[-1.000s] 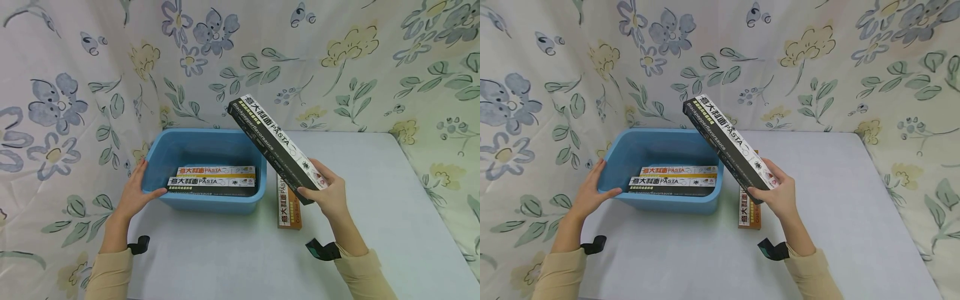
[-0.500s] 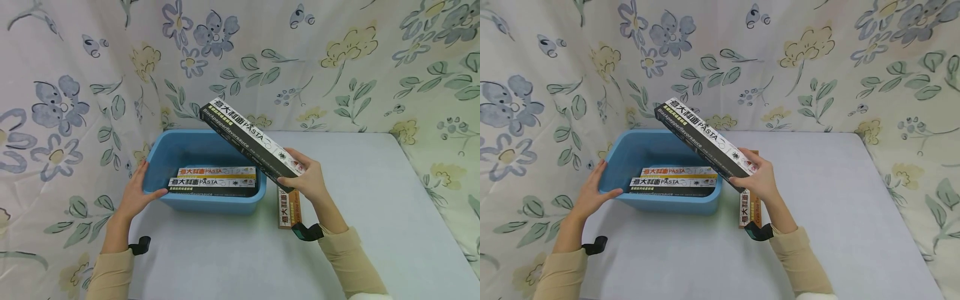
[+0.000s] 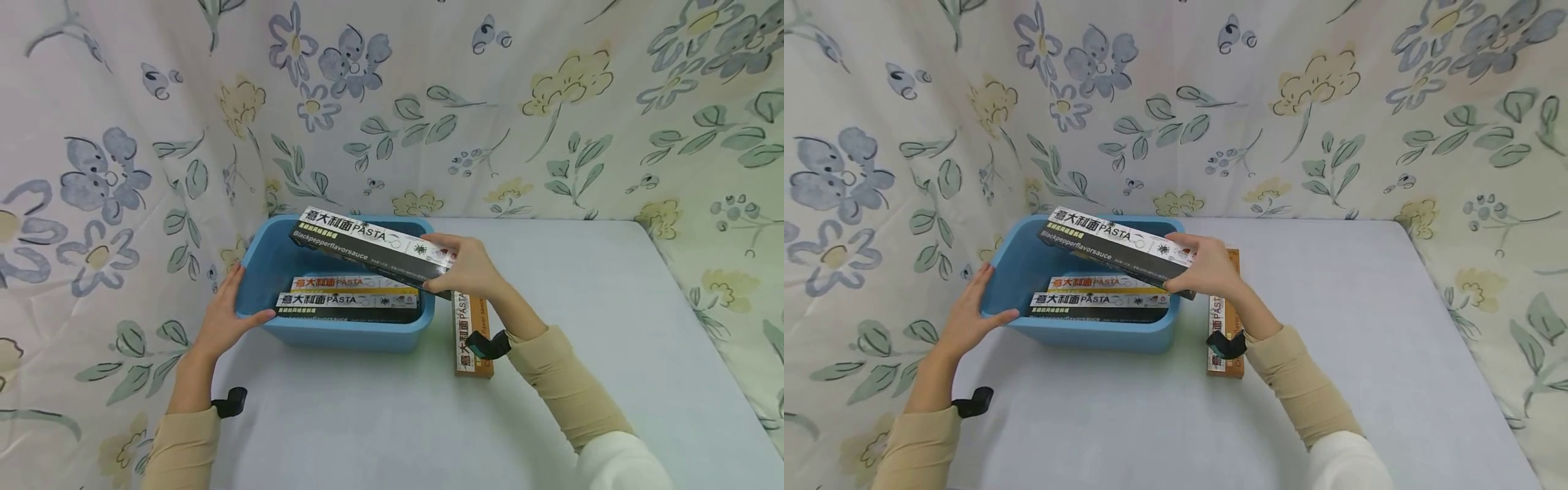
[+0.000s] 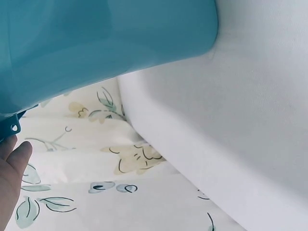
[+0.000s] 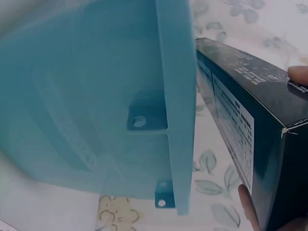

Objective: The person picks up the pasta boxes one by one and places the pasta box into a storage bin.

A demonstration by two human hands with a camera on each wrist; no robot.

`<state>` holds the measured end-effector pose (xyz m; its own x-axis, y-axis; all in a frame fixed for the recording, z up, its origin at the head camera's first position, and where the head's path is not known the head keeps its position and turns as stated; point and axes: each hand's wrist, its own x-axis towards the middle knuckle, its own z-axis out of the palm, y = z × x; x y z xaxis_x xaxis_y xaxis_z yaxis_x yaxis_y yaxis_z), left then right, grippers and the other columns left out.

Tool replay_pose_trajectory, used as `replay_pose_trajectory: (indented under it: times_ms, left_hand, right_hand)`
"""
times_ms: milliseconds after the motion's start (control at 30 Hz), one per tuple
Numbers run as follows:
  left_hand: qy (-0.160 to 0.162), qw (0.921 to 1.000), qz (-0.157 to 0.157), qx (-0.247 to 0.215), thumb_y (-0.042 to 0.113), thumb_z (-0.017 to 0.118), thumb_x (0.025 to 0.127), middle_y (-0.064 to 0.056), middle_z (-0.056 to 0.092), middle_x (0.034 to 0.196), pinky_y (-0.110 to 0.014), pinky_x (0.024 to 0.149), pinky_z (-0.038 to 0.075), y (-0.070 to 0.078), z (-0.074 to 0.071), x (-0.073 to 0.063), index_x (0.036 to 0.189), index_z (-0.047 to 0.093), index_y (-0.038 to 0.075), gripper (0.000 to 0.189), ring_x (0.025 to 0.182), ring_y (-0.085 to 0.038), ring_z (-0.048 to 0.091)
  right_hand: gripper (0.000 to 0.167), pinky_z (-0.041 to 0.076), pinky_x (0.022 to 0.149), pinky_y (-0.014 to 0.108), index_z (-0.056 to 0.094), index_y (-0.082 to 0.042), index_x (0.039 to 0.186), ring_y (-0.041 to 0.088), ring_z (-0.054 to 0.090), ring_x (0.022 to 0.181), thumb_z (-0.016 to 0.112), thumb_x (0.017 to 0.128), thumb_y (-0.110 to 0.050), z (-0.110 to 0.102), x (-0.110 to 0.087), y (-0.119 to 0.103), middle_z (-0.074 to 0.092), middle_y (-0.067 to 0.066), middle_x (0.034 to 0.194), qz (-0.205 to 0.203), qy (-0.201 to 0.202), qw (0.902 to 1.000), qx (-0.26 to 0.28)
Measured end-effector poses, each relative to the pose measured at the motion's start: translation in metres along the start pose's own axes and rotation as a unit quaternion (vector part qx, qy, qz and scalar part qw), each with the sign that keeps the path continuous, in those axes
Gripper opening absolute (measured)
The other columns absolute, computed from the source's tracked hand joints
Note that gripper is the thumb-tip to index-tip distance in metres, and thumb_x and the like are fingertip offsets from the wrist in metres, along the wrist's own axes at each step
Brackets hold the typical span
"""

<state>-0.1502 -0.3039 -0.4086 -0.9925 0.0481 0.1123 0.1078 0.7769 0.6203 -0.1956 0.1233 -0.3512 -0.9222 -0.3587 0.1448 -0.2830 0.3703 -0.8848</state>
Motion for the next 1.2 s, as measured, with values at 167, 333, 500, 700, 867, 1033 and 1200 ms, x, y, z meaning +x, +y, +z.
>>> replay_pose_trajectory:
  times_ms: [167, 333, 500, 700, 867, 1033, 1200]
  left_hand:
    - [-0.001, 1.0000, -0.005, -0.005, 0.038, 0.075, 0.080, -0.019, 0.006, 0.161, -0.076, 0.103, 0.016, 0.000, 0.000, 0.000, 0.156, 0.010, 0.005, 0.106, 0.144, -0.048, 0.008]
    - [0.000, 1.0000, -0.002, -0.007, 0.039, 0.075, 0.080, -0.020, 0.006, 0.161, -0.075, 0.103, 0.015, 0.001, 0.000, 0.001, 0.156, 0.011, 0.004, 0.106, 0.144, -0.048, 0.007]
    - [-0.003, 1.0000, -0.003, -0.006, 0.038, 0.076, 0.080, -0.020, 0.006, 0.161, -0.075, 0.104, 0.014, 0.002, 0.000, 0.001, 0.156, 0.010, 0.005, 0.106, 0.144, -0.047, 0.006]
    - [-0.011, 0.9999, -0.009, -0.003, 0.042, 0.075, 0.080, -0.019, 0.004, 0.162, -0.075, 0.104, 0.015, 0.004, -0.002, 0.000, 0.156, 0.008, 0.005, 0.108, 0.144, -0.047, 0.006]
    - [-0.012, 0.9999, -0.007, -0.003, 0.043, 0.075, 0.080, -0.018, 0.004, 0.162, -0.075, 0.104, 0.015, 0.002, -0.004, -0.001, 0.156, 0.008, 0.006, 0.108, 0.144, -0.047, 0.006]
    - [-0.012, 0.9999, 0.000, -0.003, 0.042, 0.075, 0.080, -0.017, 0.004, 0.162, -0.075, 0.104, 0.014, 0.001, -0.004, 0.000, 0.156, 0.009, 0.005, 0.107, 0.145, -0.046, 0.006]
    - [-0.016, 0.9999, 0.000, -0.006, 0.042, 0.075, 0.081, -0.017, 0.003, 0.162, -0.075, 0.104, 0.014, 0.001, -0.004, 0.000, 0.156, 0.008, 0.005, 0.107, 0.145, -0.045, 0.005]
  right_hand:
    - [0.076, 0.047, 0.060, 0.028, 0.058, -0.001, 0.133, 0.025, 0.056, 0.081, 0.082, 0.062, -0.012, 0.007, 0.015, -0.010, 0.066, 0.016, 0.106, -0.004, -0.032, 0.9971, -0.069]
    - [0.074, 0.031, 0.055, 0.029, 0.059, 0.002, 0.131, 0.021, 0.045, 0.068, 0.081, 0.063, -0.014, 0.010, 0.029, -0.015, 0.069, 0.018, 0.103, -0.045, -0.057, 0.9891, -0.128]
    - [0.074, 0.025, 0.053, 0.028, 0.058, 0.001, 0.133, 0.015, 0.026, 0.053, 0.079, 0.063, -0.013, 0.011, 0.047, -0.020, 0.063, 0.013, 0.066, -0.048, -0.095, 0.9808, -0.163]
    - [0.068, 0.027, 0.054, 0.028, 0.062, -0.004, 0.130, 0.024, 0.063, 0.091, 0.079, 0.064, -0.012, 0.017, 0.072, -0.024, 0.070, 0.013, 0.083, -0.026, -0.139, 0.9725, -0.185]
    - [0.064, 0.026, 0.051, 0.026, 0.064, -0.005, 0.128, 0.014, 0.044, 0.056, 0.080, 0.066, -0.013, 0.029, 0.093, -0.029, 0.065, 0.009, 0.126, -0.011, -0.165, 0.9637, -0.210]
    - [0.065, 0.031, 0.053, 0.025, 0.063, -0.002, 0.128, 0.009, 0.024, 0.046, 0.081, 0.067, -0.015, 0.039, 0.105, -0.035, 0.064, 0.011, 0.126, -0.010, -0.190, 0.9522, -0.239]
    - [0.065, 0.042, 0.064, 0.026, 0.063, -0.002, 0.127, 0.011, 0.040, 0.057, 0.081, 0.066, -0.017, 0.048, 0.112, -0.037, 0.065, 0.010, 0.125, -0.006, -0.195, 0.9454, -0.261]
